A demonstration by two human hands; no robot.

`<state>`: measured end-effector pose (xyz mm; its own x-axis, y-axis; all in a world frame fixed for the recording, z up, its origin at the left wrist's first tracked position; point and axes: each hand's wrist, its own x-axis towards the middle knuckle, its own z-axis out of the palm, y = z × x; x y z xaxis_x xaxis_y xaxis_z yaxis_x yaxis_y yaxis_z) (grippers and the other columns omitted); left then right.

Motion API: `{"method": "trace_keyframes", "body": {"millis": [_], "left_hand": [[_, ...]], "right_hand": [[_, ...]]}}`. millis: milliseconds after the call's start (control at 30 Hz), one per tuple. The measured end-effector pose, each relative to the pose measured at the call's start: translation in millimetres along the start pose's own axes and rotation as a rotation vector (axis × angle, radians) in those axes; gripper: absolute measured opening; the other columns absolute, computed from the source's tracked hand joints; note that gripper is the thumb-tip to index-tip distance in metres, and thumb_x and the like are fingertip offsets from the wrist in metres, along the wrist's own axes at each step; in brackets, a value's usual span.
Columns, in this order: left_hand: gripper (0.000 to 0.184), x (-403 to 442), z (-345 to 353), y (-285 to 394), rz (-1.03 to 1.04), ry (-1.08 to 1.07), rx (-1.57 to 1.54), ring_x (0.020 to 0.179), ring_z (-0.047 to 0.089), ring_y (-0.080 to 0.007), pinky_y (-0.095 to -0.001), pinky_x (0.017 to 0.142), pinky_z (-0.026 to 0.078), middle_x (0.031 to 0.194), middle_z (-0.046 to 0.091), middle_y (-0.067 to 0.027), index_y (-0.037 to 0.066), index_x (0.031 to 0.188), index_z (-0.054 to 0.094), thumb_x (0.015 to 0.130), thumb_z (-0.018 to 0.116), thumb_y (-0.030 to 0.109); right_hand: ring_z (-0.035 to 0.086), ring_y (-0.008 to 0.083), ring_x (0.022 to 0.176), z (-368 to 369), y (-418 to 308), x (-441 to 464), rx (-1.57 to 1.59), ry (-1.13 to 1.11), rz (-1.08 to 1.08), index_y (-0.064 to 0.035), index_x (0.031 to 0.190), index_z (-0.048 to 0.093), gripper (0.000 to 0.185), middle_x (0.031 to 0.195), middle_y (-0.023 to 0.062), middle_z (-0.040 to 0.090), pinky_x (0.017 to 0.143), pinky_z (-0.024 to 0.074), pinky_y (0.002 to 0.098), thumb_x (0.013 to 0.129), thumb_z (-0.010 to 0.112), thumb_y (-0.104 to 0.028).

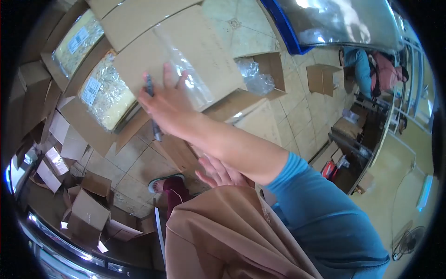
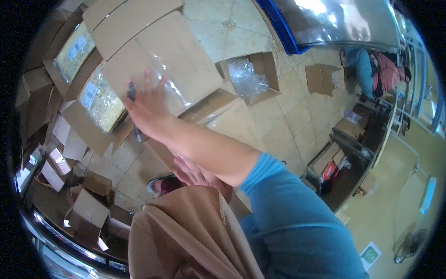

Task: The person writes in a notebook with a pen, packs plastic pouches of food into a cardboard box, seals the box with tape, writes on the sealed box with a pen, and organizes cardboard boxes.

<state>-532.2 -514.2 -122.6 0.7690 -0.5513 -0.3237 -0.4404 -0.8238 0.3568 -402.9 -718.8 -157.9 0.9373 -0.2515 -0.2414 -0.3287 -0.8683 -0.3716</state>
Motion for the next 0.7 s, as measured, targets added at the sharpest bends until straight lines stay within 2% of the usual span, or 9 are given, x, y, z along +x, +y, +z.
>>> {"method": "trace_keyframes", "body": {"millis": [133,200,233,300,333,400,533,633,700], "left_hand": [[0.085,13,0,48,0.051,0.127,0.000,0.131,0.015,-0.0398,-0.0541,0.103,0.018,0.142,0.014,-0.0234,0.001,0.137,0.017,0.078,0.049,0.052],[0.085,20,4,74,0.081,0.196,0.003,0.131,0.014,-0.0400,-0.0540,0.103,0.017,0.142,0.013,-0.0241,0.001,0.138,0.016,0.079,0.047,0.054],[0.085,25,8,85,0.105,0.232,0.003,0.131,0.014,-0.0402,-0.0540,0.103,0.017,0.142,0.013,-0.0245,0.000,0.138,0.015,0.080,0.046,0.054],[0.085,27,15,107,0.149,0.282,-0.001,0.132,0.013,-0.0405,-0.0539,0.104,0.016,0.142,0.012,-0.0253,-0.001,0.138,0.014,0.081,0.044,0.056],[0.085,28,18,117,0.171,0.310,-0.008,0.132,0.013,-0.0406,-0.0539,0.104,0.016,0.142,0.012,-0.0256,-0.001,0.138,0.014,0.082,0.043,0.056],[0.086,31,19,137,0.221,0.348,-0.016,0.132,0.012,-0.0407,-0.0538,0.104,0.015,0.142,0.012,-0.0260,-0.001,0.138,0.013,0.083,0.042,0.057],[0.089,27,16,129,0.238,0.335,0.117,0.132,0.010,-0.0399,-0.0517,0.106,0.011,0.142,0.007,-0.0272,-0.004,0.138,0.007,0.084,0.030,0.063],[0.088,26,18,128,0.206,0.330,0.107,0.133,0.010,-0.0393,-0.0507,0.106,0.012,0.142,0.009,-0.0260,-0.004,0.138,0.008,0.084,0.026,0.063],[0.088,27,20,126,0.199,0.332,0.107,0.133,0.011,-0.0390,-0.0503,0.106,0.013,0.143,0.009,-0.0252,-0.004,0.138,0.009,0.083,0.026,0.064]], "right_hand": [[0.017,0.0521,0.126,-19,5,-9,0.168,0.161,0.004,-0.0042,0.099,0.058,0.024,0.132,0.0236,0.037,0.088,0.0155,0.0754,0.084,0.048,-0.019],[0.045,0.0449,0.109,-81,15,-23,0.599,-0.058,0.135,-0.0054,0.107,0.053,0.034,0.120,0.0202,0.047,0.089,0.0348,0.0567,0.080,0.059,-0.026],[0.054,0.0396,0.093,-90,26,-39,0.516,0.306,0.147,-0.0077,0.107,0.053,0.032,0.106,0.0216,0.053,0.082,0.0416,0.0477,0.080,0.061,-0.022],[0.059,0.0306,0.083,-123,93,-89,0.608,0.523,0.274,-0.0088,0.109,0.053,0.030,0.096,0.0190,0.057,0.074,0.0459,0.0397,0.080,0.061,-0.012],[0.058,0.0196,0.079,-125,122,-110,1.033,0.804,0.457,-0.0065,0.113,0.051,0.035,0.092,0.0133,0.059,0.069,0.0459,0.0301,0.079,0.060,-0.003],[0.053,0.0157,0.080,-60,230,-155,0.768,1.149,0.600,0.0031,0.113,0.049,0.034,0.093,0.0099,0.057,0.074,0.0436,0.0277,0.083,0.060,-0.010],[0.054,0.0208,0.077,125,360,-252,0.913,0.691,1.633,0.0029,0.105,0.052,0.068,0.086,0.0101,0.058,0.069,0.0447,0.0326,0.067,0.073,-0.049],[0.058,0.0269,0.072,237,395,-248,0.906,0.634,1.727,0.0027,0.104,0.054,0.055,0.085,0.0120,0.061,0.068,0.0471,0.0386,0.070,0.072,-0.037],[0.058,0.0260,0.072,223,405,-244,0.793,0.628,1.717,0.0030,0.098,0.056,0.045,0.083,0.0124,0.061,0.068,0.0474,0.0389,0.070,0.070,-0.030]]}}
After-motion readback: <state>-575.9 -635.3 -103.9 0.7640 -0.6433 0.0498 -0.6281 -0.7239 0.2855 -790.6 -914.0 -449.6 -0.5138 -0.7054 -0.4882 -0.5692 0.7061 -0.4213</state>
